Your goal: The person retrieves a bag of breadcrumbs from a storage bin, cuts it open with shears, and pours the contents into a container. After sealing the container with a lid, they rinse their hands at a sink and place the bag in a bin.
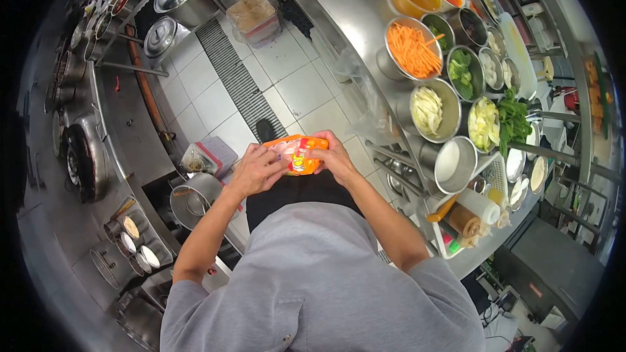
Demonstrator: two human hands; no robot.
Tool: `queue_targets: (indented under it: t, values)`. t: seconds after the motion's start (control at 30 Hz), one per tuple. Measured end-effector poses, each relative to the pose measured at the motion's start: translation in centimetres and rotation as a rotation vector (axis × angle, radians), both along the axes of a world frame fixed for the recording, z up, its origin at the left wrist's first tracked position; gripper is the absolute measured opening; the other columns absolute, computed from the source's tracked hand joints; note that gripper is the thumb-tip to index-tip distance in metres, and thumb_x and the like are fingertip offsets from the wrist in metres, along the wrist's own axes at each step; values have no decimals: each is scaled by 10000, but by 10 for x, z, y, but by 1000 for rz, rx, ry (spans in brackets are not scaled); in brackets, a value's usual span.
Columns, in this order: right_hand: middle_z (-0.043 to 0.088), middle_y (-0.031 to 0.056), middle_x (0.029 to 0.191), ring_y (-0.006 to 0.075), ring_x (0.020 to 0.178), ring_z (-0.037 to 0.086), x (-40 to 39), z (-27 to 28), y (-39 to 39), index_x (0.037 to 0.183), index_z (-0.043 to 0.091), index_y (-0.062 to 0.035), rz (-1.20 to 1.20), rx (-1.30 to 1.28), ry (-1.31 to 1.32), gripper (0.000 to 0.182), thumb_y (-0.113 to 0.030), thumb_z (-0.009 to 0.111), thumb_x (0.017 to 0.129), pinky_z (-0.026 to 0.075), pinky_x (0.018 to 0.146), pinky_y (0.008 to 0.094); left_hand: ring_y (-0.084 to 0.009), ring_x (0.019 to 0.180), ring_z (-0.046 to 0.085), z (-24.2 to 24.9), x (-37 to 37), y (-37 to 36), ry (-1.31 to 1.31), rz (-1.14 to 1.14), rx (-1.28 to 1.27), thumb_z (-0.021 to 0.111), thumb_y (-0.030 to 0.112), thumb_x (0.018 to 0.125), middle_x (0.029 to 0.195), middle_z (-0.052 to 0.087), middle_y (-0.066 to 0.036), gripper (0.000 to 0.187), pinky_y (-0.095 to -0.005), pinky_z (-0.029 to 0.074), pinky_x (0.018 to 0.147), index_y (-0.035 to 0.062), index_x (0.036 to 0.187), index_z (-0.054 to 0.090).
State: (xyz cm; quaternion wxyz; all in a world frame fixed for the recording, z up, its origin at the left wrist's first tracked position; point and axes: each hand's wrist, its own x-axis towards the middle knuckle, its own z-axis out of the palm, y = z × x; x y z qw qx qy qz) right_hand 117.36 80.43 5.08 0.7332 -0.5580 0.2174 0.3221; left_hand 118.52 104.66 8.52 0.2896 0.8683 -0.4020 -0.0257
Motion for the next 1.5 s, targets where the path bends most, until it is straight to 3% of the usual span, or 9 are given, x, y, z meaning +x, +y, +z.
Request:
queue_targets:
  t: [0.17,0.33,0.47,0.63,0.73,0.87,1.1,1.3,1.5]
  values:
    - [579,124,1134,207,937,637,24,-43,31,1230,445,-83,-268,-100,106,502,-114,711,806,571,629,318,-197,733,558,-69,66,28,84,151,-175,766,167,786,770,591,-15,133,-340,425,707,105,884,701]
    - [562,142,1196,250,1009,635,56,-82,75,1274,415,-84,-668,-204,280,527,-85,683,820,580,712,356,-118,540,492,-146,154,48,834,592,-338,727,263,878,597,555,-35,288,-295,387,508,7,763,657]
    - [538,136,1254,298,1124,587,66,-126,81,1272,399,-93,-1039,-15,335,498,-51,644,840,538,872,460,-135,558,551,-224,226,57,975,550,-118,669,298,911,596,586,-59,351,-304,424,538,-10,747,633]
    - [516,125,1298,313,1213,530,89,-189,83,1248,414,-104,-1448,100,129,447,-24,623,861,493,970,508,-151,728,622,-327,292,19,1359,530,-315,660,348,916,898,663,-56,423,-268,471,644,75,1214,537]
    - [494,126,1329,316,1231,516,121,-233,75,1267,409,-101,-1580,34,31,467,-4,617,861,487,979,508,-152,767,638,-357,329,-22,1518,662,-229,646,385,919,924,674,-45,440,-301,482,700,93,1232,547]
    - [468,110,1345,298,1232,509,164,-278,71,1307,387,-87,-1516,-265,-54,535,18,646,852,507,967,458,-187,944,632,-432,340,-82,1674,705,-369,617,444,920,1088,658,-68,511,-375,469,826,108,1292,517]
    - [459,115,1339,267,1212,524,179,-315,84,1331,365,-67,-1398,-551,-53,539,-35,669,887,524,957,413,-291,1240,486,-499,339,-180,1843,672,-777,601,288,846,1424,426,-121,857,-500,362,1019,122,1546,136]
    - [453,122,1343,277,1210,526,191,-305,77,1354,350,-65,-1401,-522,-19,565,-38,671,890,523,958,417,-313,1314,395,-520,333,-154,1900,427,-717,580,190,755,1409,420,-112,896,-574,237,1096,119,1540,155]
    - [488,115,1299,254,1167,541,195,-297,80,1328,402,-35,-1322,-683,-123,526,-22,678,881,508,955,403,-235,1200,477,-525,343,-187,1862,625,-897,604,145,735,1139,548,-55,863,-536,278,1061,118,1506,219]
